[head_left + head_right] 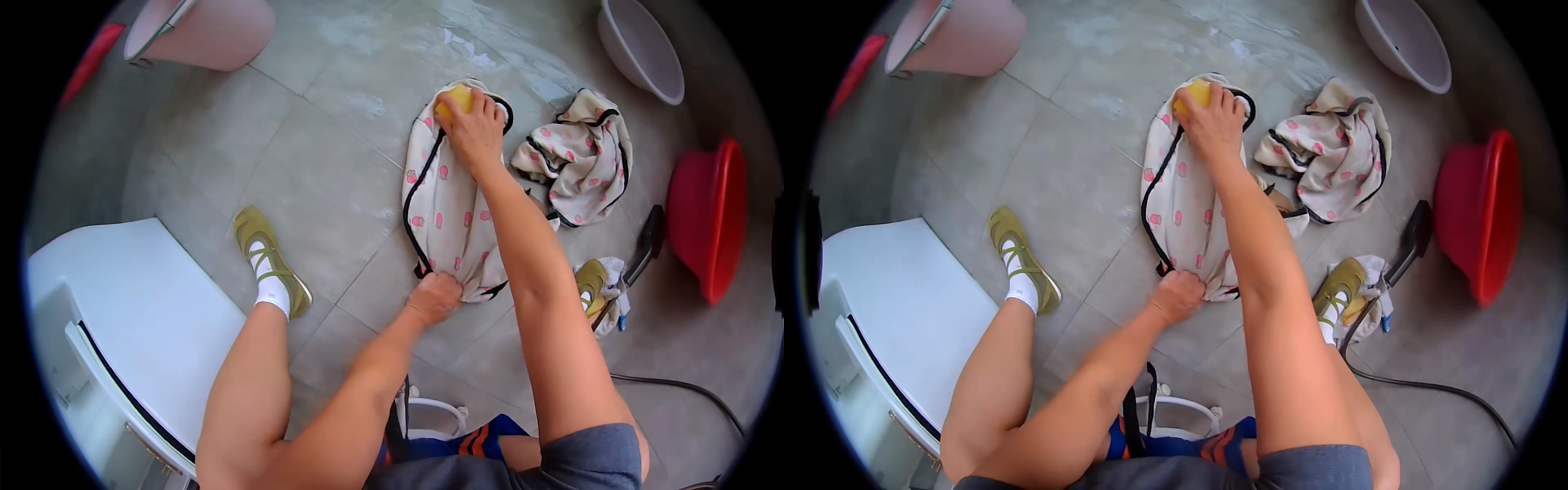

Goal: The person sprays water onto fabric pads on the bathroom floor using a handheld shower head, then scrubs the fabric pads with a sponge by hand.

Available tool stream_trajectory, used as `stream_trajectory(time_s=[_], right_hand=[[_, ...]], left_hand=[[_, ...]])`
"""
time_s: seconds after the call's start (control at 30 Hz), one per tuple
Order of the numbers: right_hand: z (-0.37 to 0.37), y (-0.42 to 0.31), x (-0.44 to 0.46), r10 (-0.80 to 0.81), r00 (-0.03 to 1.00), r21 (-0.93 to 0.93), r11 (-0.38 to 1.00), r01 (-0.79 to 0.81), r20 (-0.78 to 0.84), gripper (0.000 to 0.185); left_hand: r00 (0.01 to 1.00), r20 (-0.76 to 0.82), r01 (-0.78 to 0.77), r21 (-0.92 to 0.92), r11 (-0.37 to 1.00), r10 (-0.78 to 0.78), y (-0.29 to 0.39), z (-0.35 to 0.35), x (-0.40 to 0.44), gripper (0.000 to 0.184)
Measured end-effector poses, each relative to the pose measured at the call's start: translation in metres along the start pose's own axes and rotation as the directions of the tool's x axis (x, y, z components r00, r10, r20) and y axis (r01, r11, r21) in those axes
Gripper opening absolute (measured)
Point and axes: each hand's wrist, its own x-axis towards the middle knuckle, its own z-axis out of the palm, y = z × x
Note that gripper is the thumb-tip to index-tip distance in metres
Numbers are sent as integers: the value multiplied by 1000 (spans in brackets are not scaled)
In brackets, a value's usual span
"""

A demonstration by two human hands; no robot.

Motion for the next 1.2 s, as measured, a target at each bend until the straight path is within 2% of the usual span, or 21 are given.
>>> stream_trajectory(time_s=[0.03,0.07,0.13,0.17,0.2,0.23,0.33,0.37,0.43,0.47,0.53,0.6,0.67,0.73,0.8,0.9,0.97,1.07,1.1,1.17,1.2], right_hand=[[-1,-3,-5,17,1000,6,1000,-17,-7,40],[-5,-9,-21,-27,994,3,1000,27,103,41],[-27,-35,-79,-181,959,42,983,176,218,47],[-23,-41,-119,-318,905,153,947,284,284,46],[-43,-59,-142,-340,905,306,916,258,255,45],[-54,-70,-153,-371,884,352,898,265,282,42],[-27,-60,-133,-375,903,281,908,312,210,40],[-7,-49,-110,-401,902,169,911,376,160,39],[8,-24,-12,-127,989,-62,989,132,75,41],[11,-17,15,-32,999,-27,999,31,-28,39],[15,-5,44,0,1000,-99,995,-1,-13,40],[17,-6,39,19,1000,-44,999,-18,21,42],[7,-22,4,-16,998,106,994,8,69,45],[-8,-48,-65,-157,963,154,980,124,219,46],[-31,-68,-116,-398,880,326,894,308,260,47],[-4,-56,-91,-437,896,301,867,396,80,44],[9,-48,-44,-380,924,173,913,369,35,43],[18,-28,26,-67,998,30,997,67,17,40],[17,-16,44,-18,992,-24,999,21,128,42],[-14,-8,55,12,970,66,997,-29,243,41],[-34,-2,63,26,954,99,993,-58,299,40]], left_hand=[[1000,12,-3,-16,1000,3,0,0,-4,21],[1000,15,-5,-34,999,5,0,2,-5,21],[998,-43,-47,-28,998,46,-6,10,2,22],[993,-89,-84,-7,996,83,-9,18,1,22],[985,-131,-115,17,993,117,-11,24,-1,23],[962,-261,-93,-20,995,85,-4,14,6,20],[999,-47,11,-116,993,-16,-2,16,1,18],[999,-43,-13,-111,994,8,-2,8,3,18],[997,-83,-2,-37,999,-1,-1,9,3,19],[994,-108,0,-3,1000,0,-1,8,4,20],[991,-137,-15,-23,1000,12,-3,2,7,20],[989,-147,-23,-41,999,17,-1,2,7,20],[991,-135,-31,-41,999,25,-2,5,6,21],[995,-93,-43,-122,992,32,-4,4,5,21],[998,-48,-47,-149,988,40,-7,4,7,21],[999,17,-26,-128,991,29,-4,2,4,20],[999,29,-10,-112,994,14,-5,-2,5,21],[995,96,11,-105,994,-1,-1,-16,5,25],[978,207,17,-118,993,8,-4,-29,8,26],[907,421,51,-157,986,20,-5,-54,18,28],[851,524,139,-253,957,15,-17,-62,29,29]])
